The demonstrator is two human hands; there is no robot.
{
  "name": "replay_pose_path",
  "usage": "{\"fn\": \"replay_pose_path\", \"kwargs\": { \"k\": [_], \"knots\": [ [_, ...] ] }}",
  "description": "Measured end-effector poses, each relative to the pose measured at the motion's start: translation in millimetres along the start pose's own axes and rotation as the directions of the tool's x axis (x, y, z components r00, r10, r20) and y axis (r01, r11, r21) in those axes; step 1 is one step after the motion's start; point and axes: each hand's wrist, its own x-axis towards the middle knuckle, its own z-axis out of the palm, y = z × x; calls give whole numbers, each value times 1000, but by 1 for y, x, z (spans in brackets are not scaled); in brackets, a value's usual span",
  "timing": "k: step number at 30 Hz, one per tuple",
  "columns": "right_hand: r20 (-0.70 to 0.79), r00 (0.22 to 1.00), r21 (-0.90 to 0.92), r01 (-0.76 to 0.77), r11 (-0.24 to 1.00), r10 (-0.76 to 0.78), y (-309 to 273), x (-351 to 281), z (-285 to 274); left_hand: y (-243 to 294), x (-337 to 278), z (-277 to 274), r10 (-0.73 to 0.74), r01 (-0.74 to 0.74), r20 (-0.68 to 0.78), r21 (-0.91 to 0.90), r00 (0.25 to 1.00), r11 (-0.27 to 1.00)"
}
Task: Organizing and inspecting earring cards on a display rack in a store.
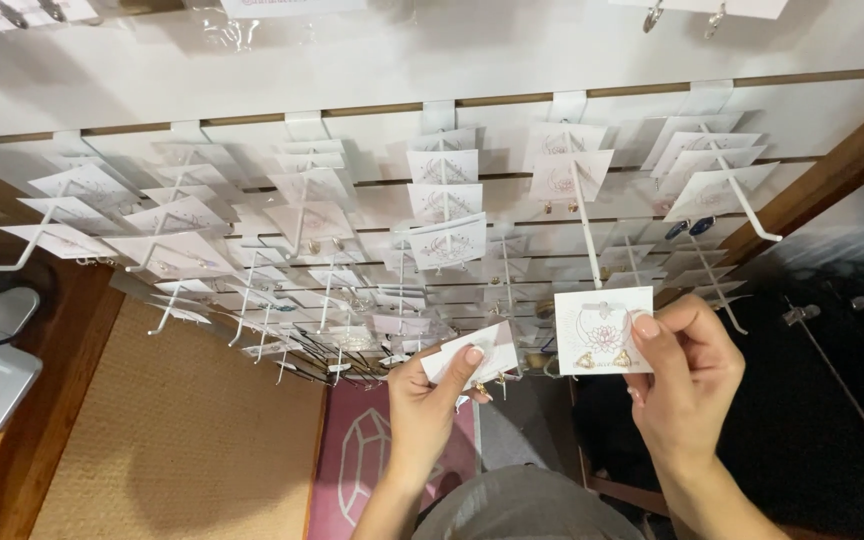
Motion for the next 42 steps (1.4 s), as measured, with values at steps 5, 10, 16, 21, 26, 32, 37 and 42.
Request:
{"fn": "replay_pose_path", "kwargs": {
  "k": [5, 10, 16, 21, 26, 32, 37, 42],
  "knots": [
    [19, 997, -1, 71, 998, -70, 28, 9, 4, -1, 1, -2, 3, -3, -1, -1, 1000, 1000],
    [-9, 987, -29, 161, 987, -161, 48, 35, 23, -5, 2, -5, 10, -10, -12, -12, 1000, 1000],
    [19, 981, -29, 196, 980, -195, 55, 69, 42, -4, 2, -8, 5, -5, -13, -2, 1000, 1000],
    [134, 989, 121, -82, 989, 66, 51, 57, 39, -4, 4, -7, 10, -10, 2, -37, 1000, 999],
    [321, 926, -5, -207, 978, 197, 78, 1, 23, -6, 7, -1, -23, 24, 5, -34, 1000, 999],
    [299, 952, -126, 104, 987, -62, 71, -18, 6, -20, 7, 7, -20, 21, 96, -9, 995, 1000],
    [135, 956, -144, 280, 949, -261, 50, -11, -17, -13, 9, 4, 2, -11, 130, 69, 992, 998],
    [33, 970, -171, 244, 955, -242, 25, 5, -11, -2, 9, 5, 13, -29, 112, 145, 994, 989]
  ]
}}
